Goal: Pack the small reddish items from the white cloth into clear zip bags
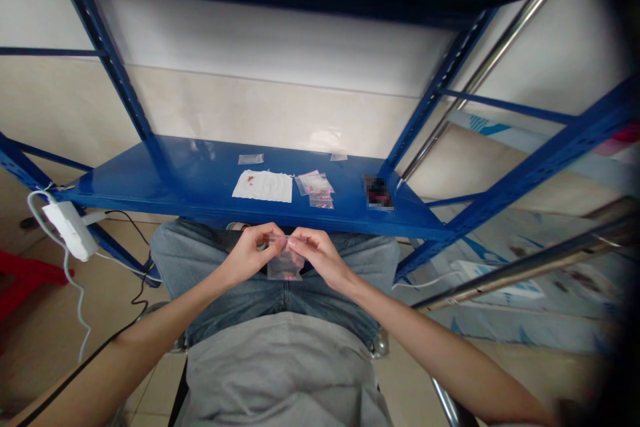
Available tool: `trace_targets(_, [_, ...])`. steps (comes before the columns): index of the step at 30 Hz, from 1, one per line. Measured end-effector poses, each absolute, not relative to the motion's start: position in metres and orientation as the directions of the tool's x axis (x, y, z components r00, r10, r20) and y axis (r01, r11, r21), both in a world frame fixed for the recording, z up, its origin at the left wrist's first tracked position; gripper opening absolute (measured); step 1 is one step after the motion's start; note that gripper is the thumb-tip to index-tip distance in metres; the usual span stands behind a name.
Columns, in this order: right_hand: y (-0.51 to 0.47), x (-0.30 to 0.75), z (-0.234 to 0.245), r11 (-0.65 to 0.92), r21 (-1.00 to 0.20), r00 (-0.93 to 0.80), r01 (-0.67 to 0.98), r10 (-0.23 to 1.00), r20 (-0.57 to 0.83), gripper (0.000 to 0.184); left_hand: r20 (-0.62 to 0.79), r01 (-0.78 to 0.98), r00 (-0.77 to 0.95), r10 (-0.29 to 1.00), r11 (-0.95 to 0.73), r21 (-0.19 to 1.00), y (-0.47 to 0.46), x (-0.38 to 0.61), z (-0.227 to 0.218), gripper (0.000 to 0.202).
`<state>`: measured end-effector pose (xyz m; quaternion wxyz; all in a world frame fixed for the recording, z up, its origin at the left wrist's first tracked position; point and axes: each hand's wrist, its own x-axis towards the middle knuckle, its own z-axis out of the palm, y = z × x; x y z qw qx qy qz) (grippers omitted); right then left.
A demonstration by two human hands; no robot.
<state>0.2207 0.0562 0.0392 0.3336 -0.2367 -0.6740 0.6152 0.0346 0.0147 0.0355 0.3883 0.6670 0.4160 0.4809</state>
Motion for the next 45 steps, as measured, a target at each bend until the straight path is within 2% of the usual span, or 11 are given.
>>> trace_targets(6, [0.055, 0.221, 0.038, 0.106, -0.992, -0.698, -0.072, 0.705, 0.126, 0.031, 0.295, 0.173, 0.266, 0.918, -0.346, 0.922, 0.017, 0.033, 0.031, 0.022])
trace_targets(12, [0.054, 0.221, 0.034, 0.114, -0.993, -0.705, -0.043, 0.7, 0.111, 0.031, 0.206, 0.194, 0.431, 0.878, -0.313, 0.93, 0.018, 0.028, 0.033, 0.035])
trace_targets(19, [0.059, 0.222, 0.04, 0.111, -0.994, -0.679, -0.019, 0.728, 0.095, 0.028, 0.199, 0.155, 0.381, 0.903, -0.274, 0.949, 0.02, 0.026, 0.035, 0.041])
trace_targets(23, [0.062, 0.226, 0.049, 0.147, -0.989, -0.671, -0.029, 0.73, 0.128, 0.028, 0.167, 0.11, 0.405, 0.899, -0.229, 0.967, 0.017, 0.023, 0.037, 0.051])
trace_targets(29, [0.061, 0.231, 0.052, 0.109, -0.993, -0.687, -0.042, 0.719, 0.107, 0.033, 0.165, 0.057, 0.431, 0.887, -0.209, 0.976, 0.011, 0.023, 0.042, 0.053])
trace_targets(32, [0.087, 0.235, 0.06, 0.171, -0.983, -0.563, -0.063, 0.808, 0.177, 0.036, 0.188, 0.048, 0.397, 0.898, -0.225, 0.973, 0.013, 0.023, 0.039, 0.058])
trace_targets(35, [0.142, 0.241, 0.078, 0.305, -0.949, -0.276, -0.075, 0.908, 0.314, 0.035, 0.21, 0.077, 0.336, 0.918, -0.249, 0.966, 0.018, 0.021, 0.037, 0.059])
trace_targets(37, [0.185, 0.244, 0.091, 0.446, -0.894, -0.183, 0.04, 0.883, 0.432, 0.032, 0.216, 0.11, 0.31, 0.926, -0.26, 0.959, 0.021, 0.021, 0.036, 0.06])
trace_targets(39, [0.223, 0.243, 0.101, 0.526, -0.804, -0.195, 0.279, 0.85, 0.488, 0.028, 0.203, 0.139, 0.312, 0.928, -0.257, 0.956, 0.023, 0.023, 0.034, 0.061])
trace_targets(42, [0.26, 0.234, 0.106, 0.497, -0.605, -0.261, 0.622, 0.86, 0.438, 0.026, 0.175, 0.182, 0.353, 0.919, -0.251, 0.951, 0.023, 0.025, 0.033, 0.062])
trace_targets(45, [0.274, 0.221, 0.1, 0.462, -0.511, -0.291, 0.724, 0.878, 0.38, 0.024, 0.162, 0.23, 0.389, 0.907, -0.266, 0.936, 0.019, 0.028, 0.034, 0.062])
